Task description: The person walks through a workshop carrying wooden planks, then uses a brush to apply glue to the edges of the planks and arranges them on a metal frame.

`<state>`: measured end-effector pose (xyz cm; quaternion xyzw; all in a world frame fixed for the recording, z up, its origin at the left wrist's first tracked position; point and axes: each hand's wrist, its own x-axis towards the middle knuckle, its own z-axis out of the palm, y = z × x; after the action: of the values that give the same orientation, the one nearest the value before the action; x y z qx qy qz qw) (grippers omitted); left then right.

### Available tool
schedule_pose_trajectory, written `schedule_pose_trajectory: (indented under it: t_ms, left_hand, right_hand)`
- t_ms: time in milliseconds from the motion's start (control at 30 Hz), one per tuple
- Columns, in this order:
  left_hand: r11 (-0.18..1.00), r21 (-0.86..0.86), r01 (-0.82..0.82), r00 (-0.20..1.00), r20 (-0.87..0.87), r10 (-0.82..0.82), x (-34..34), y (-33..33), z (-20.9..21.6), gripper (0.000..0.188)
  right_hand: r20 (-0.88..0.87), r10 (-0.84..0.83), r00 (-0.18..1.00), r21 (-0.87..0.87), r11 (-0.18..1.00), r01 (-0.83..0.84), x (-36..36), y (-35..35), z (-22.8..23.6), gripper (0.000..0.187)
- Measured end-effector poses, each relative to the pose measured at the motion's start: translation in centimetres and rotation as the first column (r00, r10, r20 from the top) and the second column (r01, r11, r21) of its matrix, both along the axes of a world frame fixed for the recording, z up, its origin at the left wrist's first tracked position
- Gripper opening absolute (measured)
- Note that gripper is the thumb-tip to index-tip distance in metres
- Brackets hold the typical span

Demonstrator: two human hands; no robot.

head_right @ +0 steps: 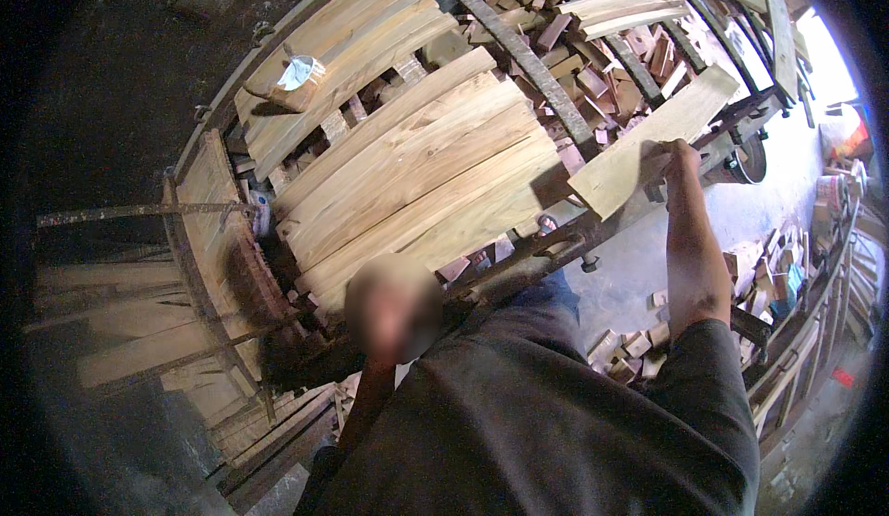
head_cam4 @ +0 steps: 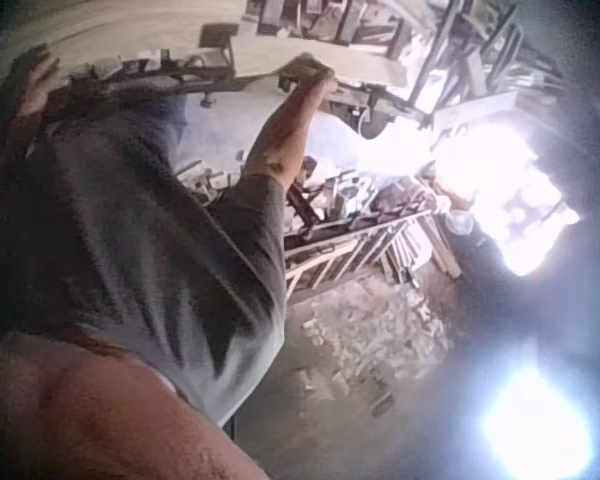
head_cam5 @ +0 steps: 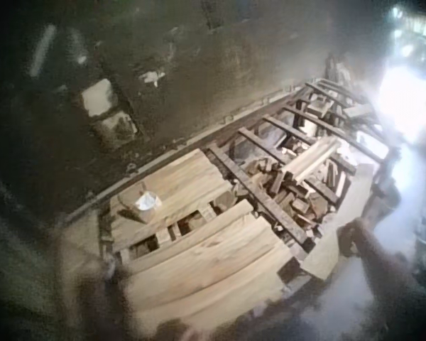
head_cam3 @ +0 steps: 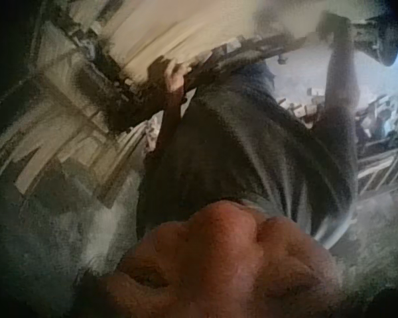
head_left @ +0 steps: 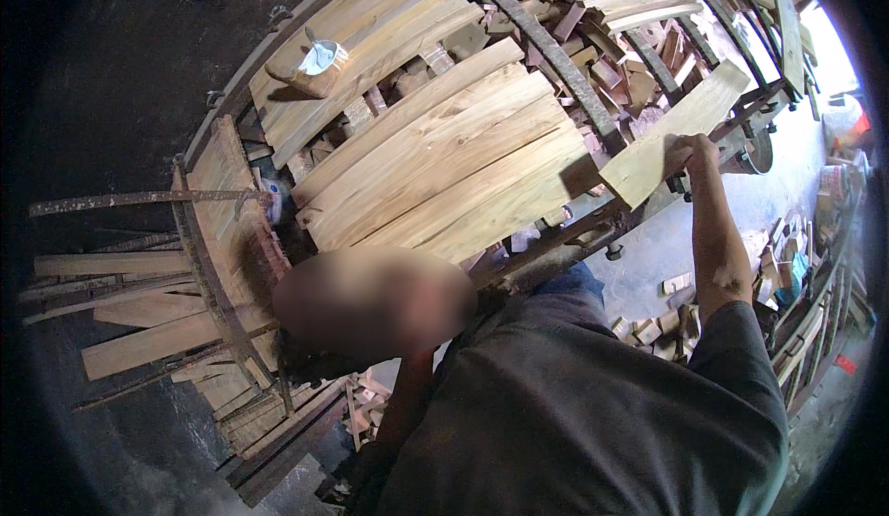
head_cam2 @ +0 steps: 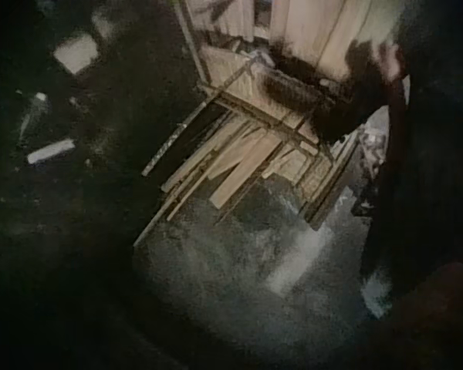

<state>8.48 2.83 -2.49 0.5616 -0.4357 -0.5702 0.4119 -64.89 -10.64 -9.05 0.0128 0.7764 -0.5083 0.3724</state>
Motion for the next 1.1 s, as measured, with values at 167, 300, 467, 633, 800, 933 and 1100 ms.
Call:
schedule_pose_trajectory:
  t_ms: [167, 300, 467, 633, 800, 933, 1100]
  left_hand:
    - [0.992, 0.049, -0.117, 0.992, -0.030, 0.119, 2.2, 0.3, -0.6, 0.053]
    - [0.976, 0.128, -0.176, 0.979, -0.085, 0.188, 6.2, -1.8, 0.0, 0.039]
    - [0.873, 0.079, -0.481, 0.838, 0.333, 0.432, 9.3, -9.0, 2.4, 0.043]
    - [0.962, -0.020, -0.273, 0.815, 0.526, 0.242, 16.7, -18.9, 0.1, 0.044]
    - [0.802, 0.025, -0.597, 0.722, 0.454, 0.523, 22.3, -27.3, -2.6, 0.054]
    - [0.727, 0.126, -0.675, 0.588, 0.687, 0.427, 26.3, -31.5, -5.3, 0.068]
    - [0.744, 0.042, -0.666, 0.444, 0.824, 0.351, 30.1, -32.1, -10.0, 0.062]
  right_hand:
    - [-0.337, 0.060, 0.940, 0.180, 0.984, 0.002, 6.9, -0.7, 3.6, 0.033]
    - [-0.527, 0.428, 0.734, 0.513, 0.849, -0.127, 9.6, -1.5, 8.9, 0.053]
    - [-0.697, 0.440, 0.567, 0.378, 0.897, -0.231, 12.9, -3.0, 6.7, 0.051]
    - [-0.650, 0.518, 0.556, 0.142, 0.802, -0.580, 20.5, -7.6, 5.6, 0.039]
    - [-0.540, 0.624, 0.565, -0.247, 0.524, -0.815, 26.1, -14.6, 3.2, 0.033]
    - [-0.681, 0.699, 0.216, 0.236, 0.489, -0.839, 26.3, -21.5, -0.7, 0.034]
    - [-0.543, 0.807, 0.232, 0.216, 0.402, -0.890, 30.7, -28.9, -0.1, 0.056]
